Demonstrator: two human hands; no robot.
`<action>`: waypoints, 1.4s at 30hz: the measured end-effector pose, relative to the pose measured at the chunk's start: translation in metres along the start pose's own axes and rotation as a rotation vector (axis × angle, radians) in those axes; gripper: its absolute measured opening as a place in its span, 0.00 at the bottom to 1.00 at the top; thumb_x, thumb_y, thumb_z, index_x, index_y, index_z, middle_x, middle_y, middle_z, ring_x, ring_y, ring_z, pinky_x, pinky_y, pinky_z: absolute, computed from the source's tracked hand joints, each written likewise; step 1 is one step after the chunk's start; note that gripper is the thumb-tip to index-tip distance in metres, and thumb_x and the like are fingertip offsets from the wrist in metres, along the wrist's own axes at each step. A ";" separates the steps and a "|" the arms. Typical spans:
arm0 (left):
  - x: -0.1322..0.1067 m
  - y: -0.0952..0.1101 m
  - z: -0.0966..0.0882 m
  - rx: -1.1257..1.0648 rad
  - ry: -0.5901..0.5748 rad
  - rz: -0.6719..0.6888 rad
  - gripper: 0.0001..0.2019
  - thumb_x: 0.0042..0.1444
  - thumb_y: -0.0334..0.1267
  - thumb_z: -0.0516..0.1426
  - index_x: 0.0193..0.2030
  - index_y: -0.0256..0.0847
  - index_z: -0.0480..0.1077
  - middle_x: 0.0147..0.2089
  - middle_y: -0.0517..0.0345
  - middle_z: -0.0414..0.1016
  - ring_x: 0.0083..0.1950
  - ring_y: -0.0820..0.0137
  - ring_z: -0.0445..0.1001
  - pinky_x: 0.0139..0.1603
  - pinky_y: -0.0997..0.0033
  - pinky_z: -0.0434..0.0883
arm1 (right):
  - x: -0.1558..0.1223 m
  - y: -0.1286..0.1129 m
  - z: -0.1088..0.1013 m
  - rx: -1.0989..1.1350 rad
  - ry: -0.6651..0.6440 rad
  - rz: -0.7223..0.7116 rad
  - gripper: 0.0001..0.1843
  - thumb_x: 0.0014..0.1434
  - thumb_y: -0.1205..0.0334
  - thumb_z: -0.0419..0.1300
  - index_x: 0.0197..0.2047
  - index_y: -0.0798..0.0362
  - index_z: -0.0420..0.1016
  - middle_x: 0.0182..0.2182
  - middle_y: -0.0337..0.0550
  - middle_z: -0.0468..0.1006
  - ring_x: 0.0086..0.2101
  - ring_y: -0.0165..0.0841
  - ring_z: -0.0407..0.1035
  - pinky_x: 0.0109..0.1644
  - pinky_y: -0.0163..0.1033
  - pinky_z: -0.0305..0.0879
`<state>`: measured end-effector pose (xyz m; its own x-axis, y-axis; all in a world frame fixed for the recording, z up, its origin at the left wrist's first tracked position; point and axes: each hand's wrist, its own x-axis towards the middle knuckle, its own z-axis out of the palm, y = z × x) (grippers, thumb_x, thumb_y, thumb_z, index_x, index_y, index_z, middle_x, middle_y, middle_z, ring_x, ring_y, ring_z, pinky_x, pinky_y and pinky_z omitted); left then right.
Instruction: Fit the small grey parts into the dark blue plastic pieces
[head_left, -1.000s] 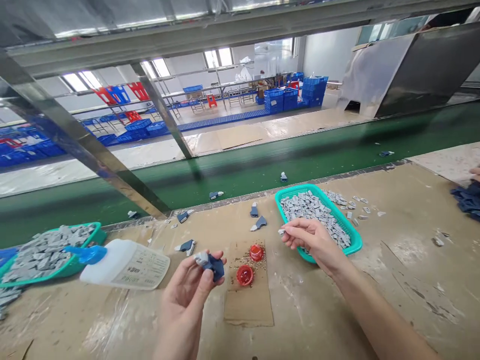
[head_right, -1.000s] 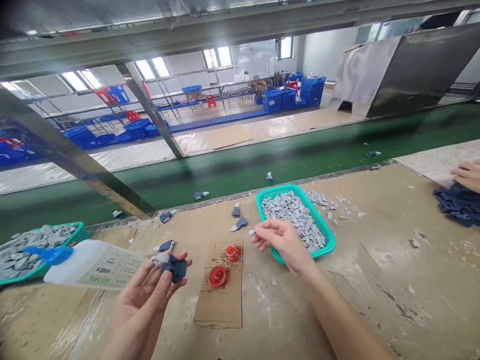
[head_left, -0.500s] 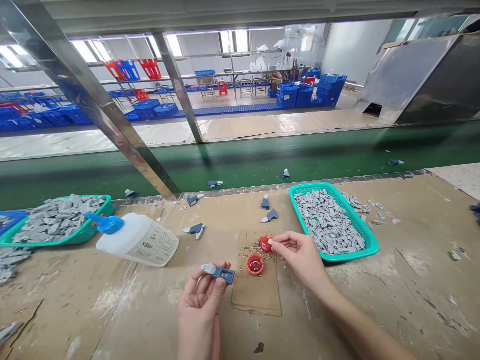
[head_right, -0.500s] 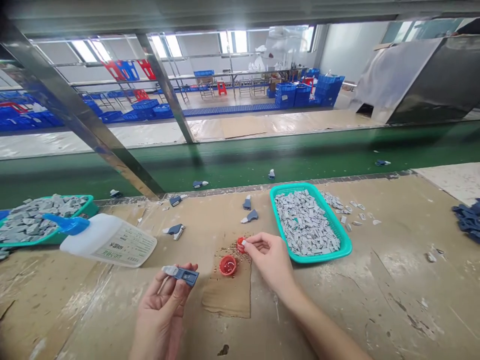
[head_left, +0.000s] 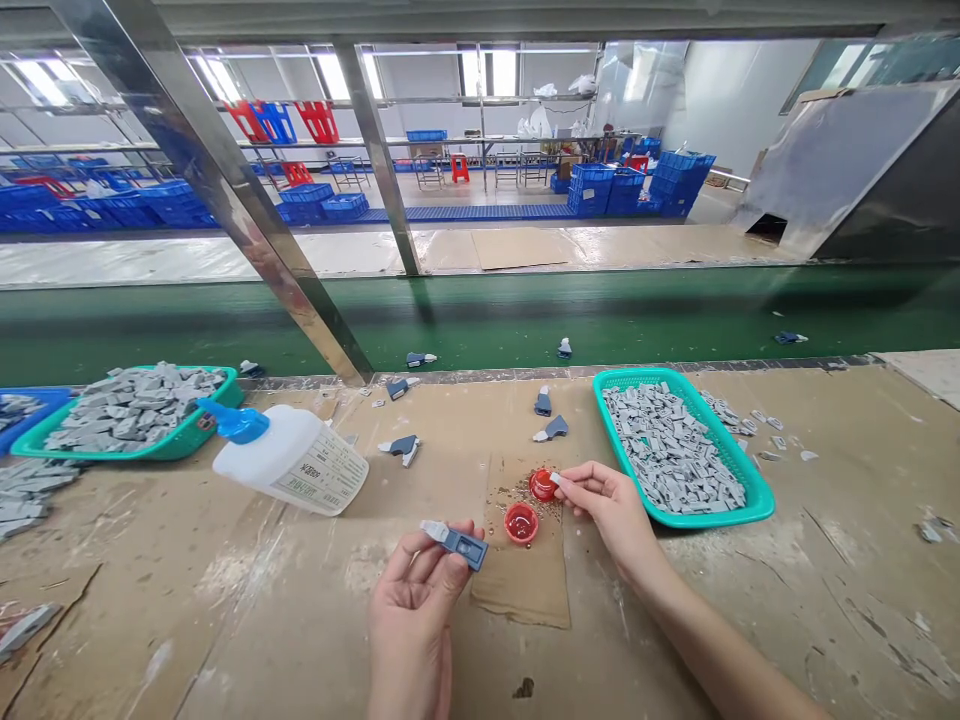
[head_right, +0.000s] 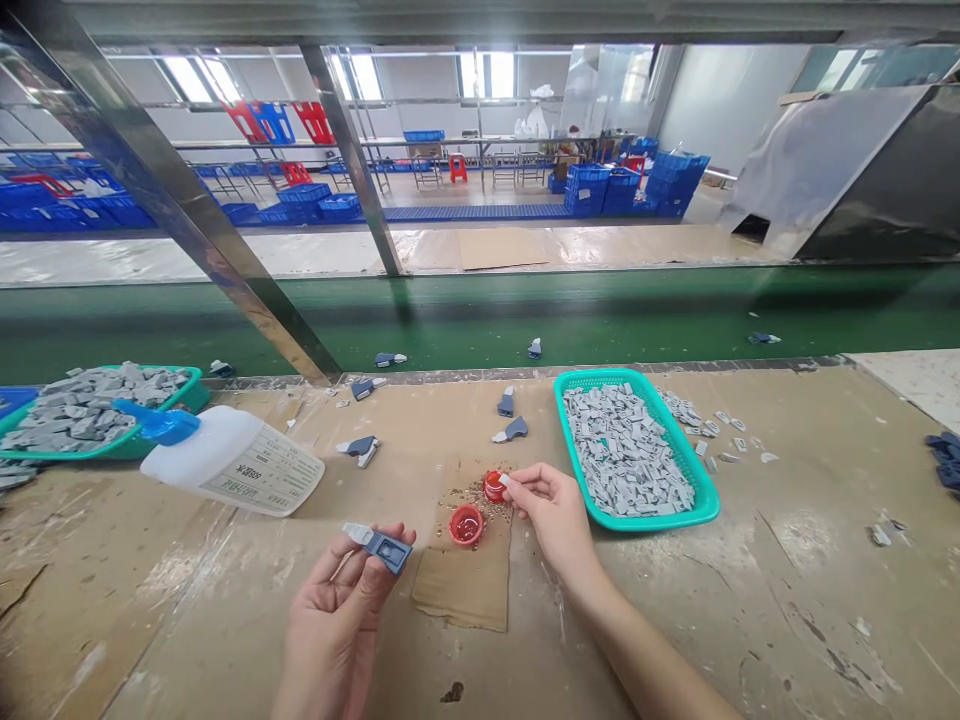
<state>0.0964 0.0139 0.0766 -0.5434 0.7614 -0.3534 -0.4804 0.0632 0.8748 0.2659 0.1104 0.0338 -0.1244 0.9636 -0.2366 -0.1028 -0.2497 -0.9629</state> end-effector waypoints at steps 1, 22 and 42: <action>0.000 0.000 0.000 0.000 0.004 0.003 0.21 0.33 0.37 0.71 0.35 0.36 0.72 0.38 0.51 0.79 0.42 0.63 0.78 0.43 0.73 0.74 | 0.000 0.000 0.000 -0.019 0.006 -0.005 0.19 0.46 0.50 0.68 0.30 0.58 0.73 0.26 0.47 0.78 0.29 0.33 0.68 0.29 0.33 0.58; -0.012 -0.022 0.038 -0.026 -0.148 0.089 0.15 0.37 0.29 0.68 0.32 0.36 0.70 0.38 0.48 0.80 0.42 0.60 0.78 0.42 0.68 0.77 | -0.037 -0.039 -0.008 0.391 -0.400 0.253 0.07 0.53 0.65 0.67 0.32 0.58 0.73 0.25 0.40 0.72 0.25 0.23 0.60 0.26 0.25 0.56; -0.014 -0.023 0.041 0.081 -0.281 0.115 0.13 0.41 0.29 0.67 0.36 0.38 0.74 0.42 0.51 0.79 0.45 0.61 0.77 0.46 0.68 0.76 | -0.041 -0.035 -0.001 0.060 -0.516 0.163 0.18 0.55 0.51 0.64 0.34 0.52 0.60 0.22 0.36 0.73 0.25 0.28 0.66 0.24 0.29 0.54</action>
<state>0.1434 0.0281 0.0745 -0.3742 0.9143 -0.1551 -0.3645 0.0087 0.9312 0.2756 0.0798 0.0766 -0.6099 0.7439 -0.2731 -0.0960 -0.4114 -0.9064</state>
